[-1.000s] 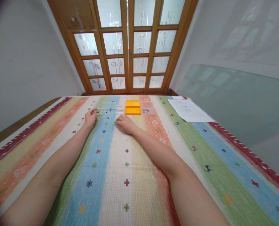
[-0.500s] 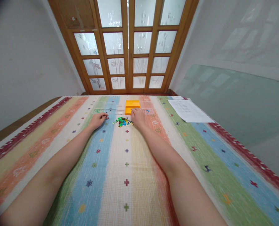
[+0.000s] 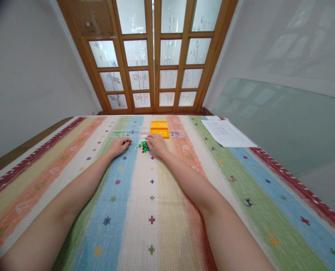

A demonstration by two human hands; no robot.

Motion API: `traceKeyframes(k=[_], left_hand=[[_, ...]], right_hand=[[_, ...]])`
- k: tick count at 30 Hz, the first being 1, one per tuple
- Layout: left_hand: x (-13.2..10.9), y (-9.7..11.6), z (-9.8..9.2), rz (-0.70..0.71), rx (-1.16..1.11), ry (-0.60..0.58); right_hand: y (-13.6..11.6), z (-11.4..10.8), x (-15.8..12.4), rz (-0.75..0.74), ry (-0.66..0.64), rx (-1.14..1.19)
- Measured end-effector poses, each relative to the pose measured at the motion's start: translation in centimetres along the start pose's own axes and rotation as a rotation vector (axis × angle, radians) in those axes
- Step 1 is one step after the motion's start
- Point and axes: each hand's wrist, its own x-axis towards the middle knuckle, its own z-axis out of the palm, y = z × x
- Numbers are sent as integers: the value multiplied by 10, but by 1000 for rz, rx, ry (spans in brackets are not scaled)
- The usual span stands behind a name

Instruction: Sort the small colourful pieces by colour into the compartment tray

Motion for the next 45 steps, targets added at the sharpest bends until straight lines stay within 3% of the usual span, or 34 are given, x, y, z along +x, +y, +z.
traceKeyframes(k=[6, 14, 21, 26, 31, 36, 45], left_hand=[[0, 0, 1, 1, -10, 1], [0, -3, 3, 3, -7, 0], [-1, 0, 1, 7, 29, -9], [0, 8, 3, 46, 53, -30], [-1, 24, 7, 203, 122, -87], [-2, 29, 8, 269, 144, -117], [-2, 30, 8, 273, 152, -129]], right_hand=[[-32, 8, -2, -279, -174, 91], [-37, 8, -4, -340, -258, 86], [-34, 10, -3, -379, -235, 59], [-27, 14, -3, -352, -209, 105], [-22, 14, -2, -323, -205, 89], [-19, 12, -2, -313, -197, 96], [2, 11, 0, -121, -13, 62]])
